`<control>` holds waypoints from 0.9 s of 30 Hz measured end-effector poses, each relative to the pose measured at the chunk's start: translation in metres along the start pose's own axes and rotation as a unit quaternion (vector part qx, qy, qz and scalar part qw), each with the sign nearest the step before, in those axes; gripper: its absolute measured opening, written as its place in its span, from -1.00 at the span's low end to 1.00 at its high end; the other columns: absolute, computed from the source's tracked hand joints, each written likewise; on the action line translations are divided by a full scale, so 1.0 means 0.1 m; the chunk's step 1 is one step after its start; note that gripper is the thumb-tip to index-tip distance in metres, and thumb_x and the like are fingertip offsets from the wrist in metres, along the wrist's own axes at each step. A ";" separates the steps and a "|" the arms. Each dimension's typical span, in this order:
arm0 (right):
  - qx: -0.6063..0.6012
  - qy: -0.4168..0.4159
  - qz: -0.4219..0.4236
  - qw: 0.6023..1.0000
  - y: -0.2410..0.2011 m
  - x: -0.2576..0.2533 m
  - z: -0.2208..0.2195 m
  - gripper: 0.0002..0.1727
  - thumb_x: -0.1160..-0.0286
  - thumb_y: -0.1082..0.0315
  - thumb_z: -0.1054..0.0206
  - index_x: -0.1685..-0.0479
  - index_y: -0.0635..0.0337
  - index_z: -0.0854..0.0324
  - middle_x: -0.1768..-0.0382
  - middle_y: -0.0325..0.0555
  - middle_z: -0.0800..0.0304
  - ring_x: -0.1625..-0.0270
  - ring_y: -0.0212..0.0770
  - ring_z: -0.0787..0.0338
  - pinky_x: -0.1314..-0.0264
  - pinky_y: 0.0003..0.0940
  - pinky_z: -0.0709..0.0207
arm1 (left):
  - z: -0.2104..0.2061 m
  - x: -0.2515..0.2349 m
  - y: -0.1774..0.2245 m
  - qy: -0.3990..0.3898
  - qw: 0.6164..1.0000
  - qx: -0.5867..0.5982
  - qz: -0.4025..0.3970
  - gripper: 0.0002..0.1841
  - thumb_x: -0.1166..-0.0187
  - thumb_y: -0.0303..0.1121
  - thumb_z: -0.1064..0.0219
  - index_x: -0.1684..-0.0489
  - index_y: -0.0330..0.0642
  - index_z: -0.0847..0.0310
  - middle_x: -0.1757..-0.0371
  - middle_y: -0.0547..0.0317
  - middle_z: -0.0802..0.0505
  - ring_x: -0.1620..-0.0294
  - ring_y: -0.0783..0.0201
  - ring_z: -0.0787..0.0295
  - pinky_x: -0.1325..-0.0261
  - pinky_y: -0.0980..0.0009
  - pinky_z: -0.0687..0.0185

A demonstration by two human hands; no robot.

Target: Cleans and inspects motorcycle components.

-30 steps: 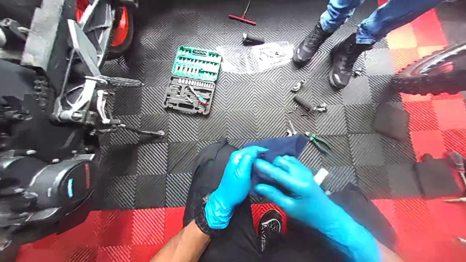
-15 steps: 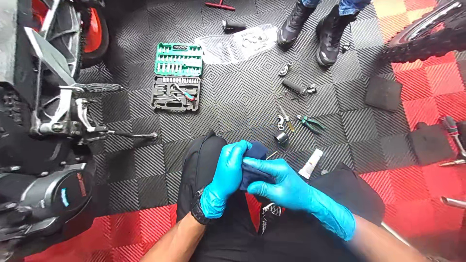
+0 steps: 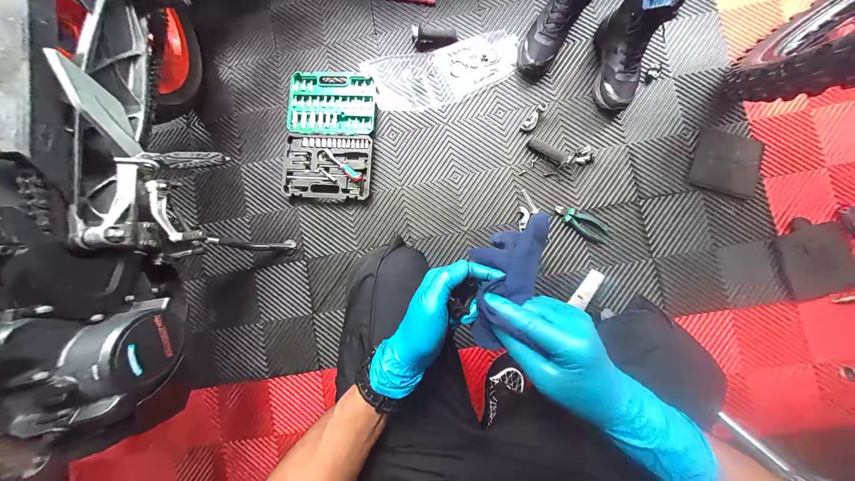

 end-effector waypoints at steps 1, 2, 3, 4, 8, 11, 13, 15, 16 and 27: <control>0.103 -0.012 0.035 0.994 -0.05 -0.01 -0.08 -0.66 -0.58 0.30 -0.28 -0.24 0.09 -0.81 0.48 -0.17 -0.78 0.40 -0.26 -0.72 0.29 -0.37 -0.57 | 0.01 0.00 0.00 0.014 1.000 -0.023 -0.016 -0.39 -0.80 -0.32 0.38 0.04 -0.28 -0.78 0.41 0.29 -0.79 0.47 0.54 -0.61 0.39 0.60 -0.54; 0.183 -0.027 0.061 0.981 -0.10 -0.02 -0.17 -0.63 -0.60 0.26 -0.22 -0.26 0.07 -0.79 0.56 -0.17 -0.71 0.48 -0.18 -0.68 0.40 -0.29 -0.51 | 0.02 0.00 0.00 0.025 0.998 -0.043 -0.032 -0.40 -0.81 -0.34 0.36 0.08 -0.31 -0.78 0.35 0.24 -0.85 0.36 0.49 -0.72 0.24 0.53 -0.67; 0.238 -0.039 0.078 0.967 -0.14 -0.03 -0.24 -0.62 -0.61 0.24 -0.18 -0.25 0.09 -0.78 0.60 -0.15 -0.68 0.52 -0.12 -0.67 0.46 -0.24 -0.48 | 0.03 0.01 0.02 0.036 0.996 -0.064 -0.048 -0.41 -0.81 -0.38 0.34 0.12 -0.33 -0.78 0.32 0.21 -0.87 0.28 0.46 -0.79 0.11 0.49 -0.74; 0.271 -0.049 0.085 0.957 -0.18 -0.04 -0.28 -0.63 -0.63 0.23 -0.16 -0.21 0.11 -0.78 0.62 -0.14 -0.66 0.55 -0.09 -0.65 0.50 -0.22 -0.46 | 0.02 0.02 0.05 0.047 0.993 -0.088 -0.059 -0.44 -0.79 -0.41 0.30 0.16 -0.34 -0.79 0.33 0.22 -0.87 0.24 0.47 -0.80 0.05 0.48 -0.75; 0.124 -0.059 0.059 0.989 -0.10 -0.06 -0.27 -0.66 -0.53 0.29 -0.18 -0.08 0.19 -0.81 0.52 -0.18 -0.79 0.46 -0.25 -0.74 0.40 -0.35 -0.55 | 0.00 0.08 0.09 0.071 0.973 -0.198 -0.099 -0.52 -0.76 -0.40 0.16 0.24 -0.30 -0.81 0.41 0.28 -0.85 0.33 0.54 -0.77 0.17 0.53 -0.72; -0.237 -0.098 -0.086 0.963 0.10 -0.09 -0.27 -0.71 -0.56 0.52 -0.25 -0.16 0.34 -0.78 0.03 -0.13 -0.94 -0.04 -0.49 -0.86 -0.18 -0.57 -0.72 | -0.04 0.09 0.15 0.052 0.975 -0.166 -0.137 -0.51 -0.79 -0.39 0.17 0.27 -0.36 -0.77 0.43 0.25 -0.84 0.35 0.55 -0.76 0.19 0.55 -0.72; -0.316 -0.097 -0.135 0.934 0.17 -0.06 -0.31 -0.70 -0.55 0.58 -0.23 -0.16 0.34 -0.78 -0.08 -0.15 -0.93 -0.13 -0.47 -0.85 -0.29 -0.52 -0.71 | -0.02 0.08 0.12 0.053 0.982 -0.132 -0.124 -0.50 -0.77 -0.42 0.20 0.26 -0.36 -0.77 0.42 0.27 -0.84 0.34 0.56 -0.75 0.16 0.56 -0.71; -0.059 -0.088 -0.029 0.994 0.11 -0.06 -0.25 -0.70 -0.58 0.46 -0.25 -0.16 0.16 -0.82 0.16 -0.19 -0.93 0.10 -0.42 -0.87 -0.01 -0.51 -0.74 | 0.05 0.04 0.02 0.074 0.986 -0.131 -0.076 -0.49 -0.76 -0.44 0.23 0.25 -0.32 -0.79 0.43 0.29 -0.84 0.34 0.54 -0.77 0.16 0.54 -0.73; 0.122 -0.080 0.046 0.988 0.03 -0.08 -0.26 -0.68 -0.55 0.38 -0.21 -0.14 0.06 -0.82 0.43 -0.18 -0.79 0.38 -0.27 -0.76 0.33 -0.38 -0.59 | 0.08 0.02 -0.02 0.087 0.985 -0.137 -0.053 -0.48 -0.76 -0.44 0.24 0.27 -0.28 -0.79 0.44 0.32 -0.84 0.35 0.54 -0.77 0.17 0.54 -0.73; -0.431 -0.118 -0.197 0.873 0.42 0.10 0.12 -0.71 -0.63 0.26 -0.21 -0.07 -0.06 -0.87 -0.02 -0.42 -0.93 -0.09 -0.58 -0.81 -0.21 -0.57 -0.68 | -0.09 0.08 -0.11 -0.006 0.994 0.101 0.035 -0.35 -0.80 -0.28 0.38 0.03 -0.30 -0.81 0.63 0.40 -0.62 0.74 0.63 -0.28 0.70 0.71 -0.15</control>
Point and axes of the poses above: each hand's wrist, its own x-axis away from the middle knuckle, its own z-axis out of the back of the hand, y = z × x, the point moved 9 cm from there along -x, towards the middle knuckle
